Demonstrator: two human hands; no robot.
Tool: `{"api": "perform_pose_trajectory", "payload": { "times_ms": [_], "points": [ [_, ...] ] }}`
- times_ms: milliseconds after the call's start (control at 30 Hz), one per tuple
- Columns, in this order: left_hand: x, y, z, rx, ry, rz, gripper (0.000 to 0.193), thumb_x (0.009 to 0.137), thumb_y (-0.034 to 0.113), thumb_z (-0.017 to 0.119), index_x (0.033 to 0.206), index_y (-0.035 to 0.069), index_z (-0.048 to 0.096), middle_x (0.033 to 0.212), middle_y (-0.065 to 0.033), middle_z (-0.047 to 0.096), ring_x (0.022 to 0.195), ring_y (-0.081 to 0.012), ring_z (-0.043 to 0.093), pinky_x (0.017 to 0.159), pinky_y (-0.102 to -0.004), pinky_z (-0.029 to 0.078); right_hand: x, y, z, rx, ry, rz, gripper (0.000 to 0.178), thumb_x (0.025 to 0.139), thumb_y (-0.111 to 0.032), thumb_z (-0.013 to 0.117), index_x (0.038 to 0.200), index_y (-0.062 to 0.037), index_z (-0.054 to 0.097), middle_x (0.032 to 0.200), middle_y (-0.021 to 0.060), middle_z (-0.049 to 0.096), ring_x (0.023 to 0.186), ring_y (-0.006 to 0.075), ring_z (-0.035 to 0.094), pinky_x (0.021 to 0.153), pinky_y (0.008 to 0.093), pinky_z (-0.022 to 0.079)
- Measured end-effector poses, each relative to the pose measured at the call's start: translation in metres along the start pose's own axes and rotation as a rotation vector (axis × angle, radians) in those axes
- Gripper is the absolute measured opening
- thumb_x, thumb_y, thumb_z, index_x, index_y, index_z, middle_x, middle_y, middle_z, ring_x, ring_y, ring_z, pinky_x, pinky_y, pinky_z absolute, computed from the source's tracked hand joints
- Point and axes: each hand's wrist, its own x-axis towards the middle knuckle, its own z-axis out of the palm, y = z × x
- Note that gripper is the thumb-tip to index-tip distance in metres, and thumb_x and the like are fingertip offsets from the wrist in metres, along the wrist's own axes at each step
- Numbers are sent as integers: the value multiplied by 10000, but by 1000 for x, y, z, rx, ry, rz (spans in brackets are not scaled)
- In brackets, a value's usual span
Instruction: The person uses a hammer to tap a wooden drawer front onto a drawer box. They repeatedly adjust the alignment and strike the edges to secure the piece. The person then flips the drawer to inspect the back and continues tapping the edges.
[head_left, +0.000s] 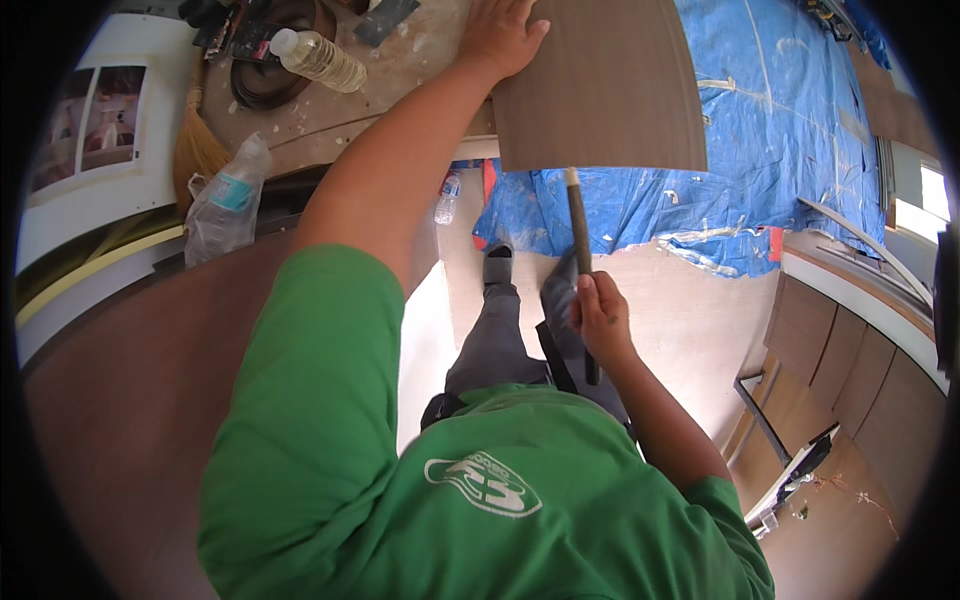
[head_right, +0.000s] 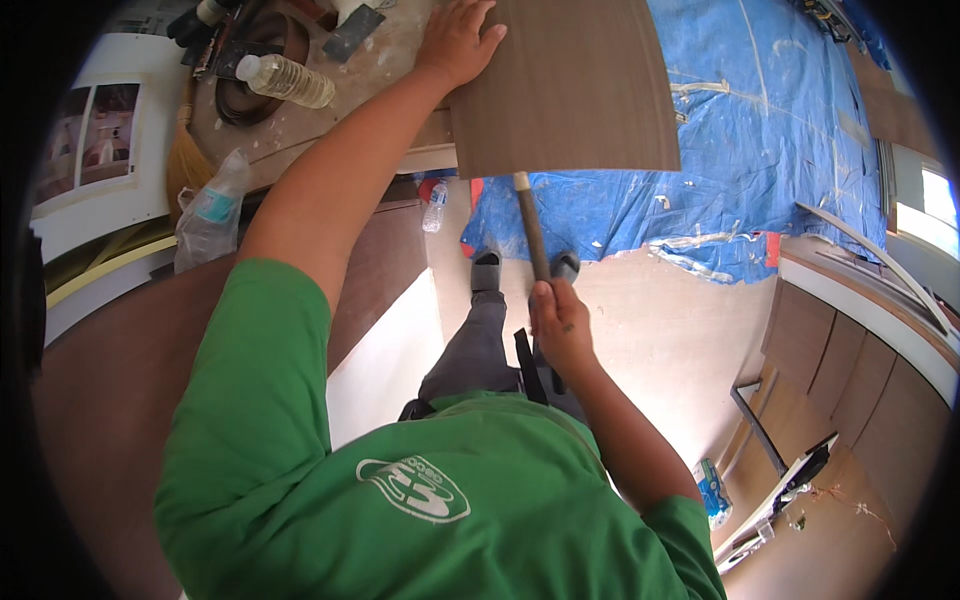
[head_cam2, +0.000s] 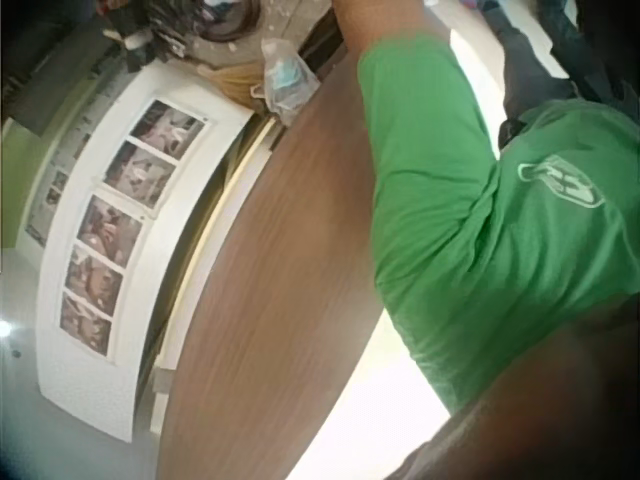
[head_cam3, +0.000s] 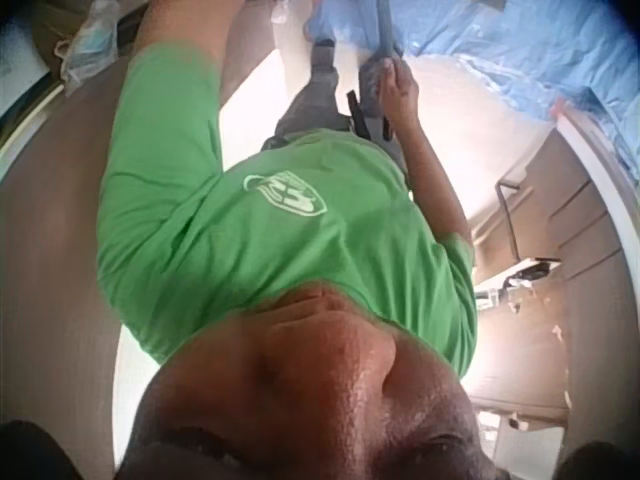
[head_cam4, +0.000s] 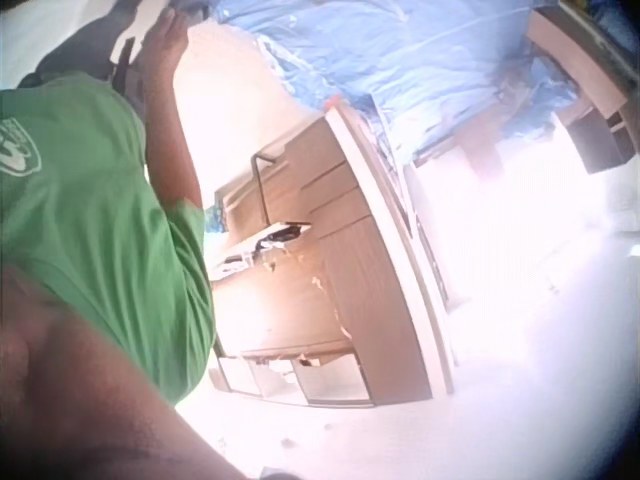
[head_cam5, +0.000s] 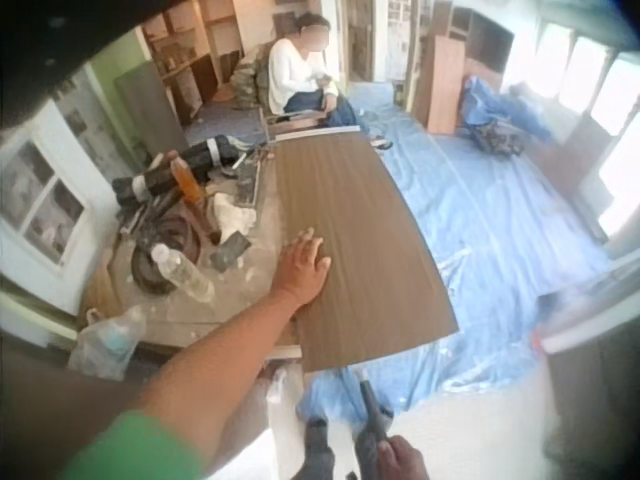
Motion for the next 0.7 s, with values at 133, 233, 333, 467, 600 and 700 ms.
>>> {"api": "perform_pose_trajectory", "payload": {
  "times_ms": [133,233,333,467,600,700],
  "points": [
    [3,-1,22,3,-87,-107,653,1061,497,373,1548,62,391,1657,-148,310,1553,-308,231,1280,-489,128,24,-19,55,-25,27,-35,317,1097,-316,498,921,-52,497,600,32,525,508,101,511,479,292,414],
    [-2,2,22,41,1,-90,631,1058,483,377,1515,54,452,1625,-165,372,1534,-317,275,1274,-481,152,50,-14,80,89,50,-52,306,1102,-312,486,935,-56,476,593,19,495,500,102,498,476,291,416],
    [0,2,27,59,33,-84,625,1052,473,383,1510,55,462,1621,-160,381,1529,-306,288,1273,-472,156,68,-28,94,169,29,5,319,1107,-332,473,933,-65,465,595,9,468,490,94,484,467,287,418],
    [1,-4,36,28,115,-63,626,1047,479,380,1508,65,472,1617,-134,397,1525,-286,298,1275,-471,147,72,-18,113,122,32,-2,369,1110,-363,454,907,-55,466,588,27,480,461,102,492,450,293,411],
    [3,2,29,29,83,-95,619,1050,477,376,1506,71,480,1615,-123,403,1526,-275,298,1276,-465,141,60,-6,115,-25,82,-22,398,1104,-363,465,870,-41,463,538,61,482,447,147,523,454,333,421],
    [3,2,30,21,68,-85,613,1052,470,376,1504,71,484,1615,-128,402,1525,-276,302,1275,-466,144,76,1,113,-117,142,-141,384,1100,-339,482,861,-38,467,543,81,481,436,167,524,446,355,416]
  ]
}}
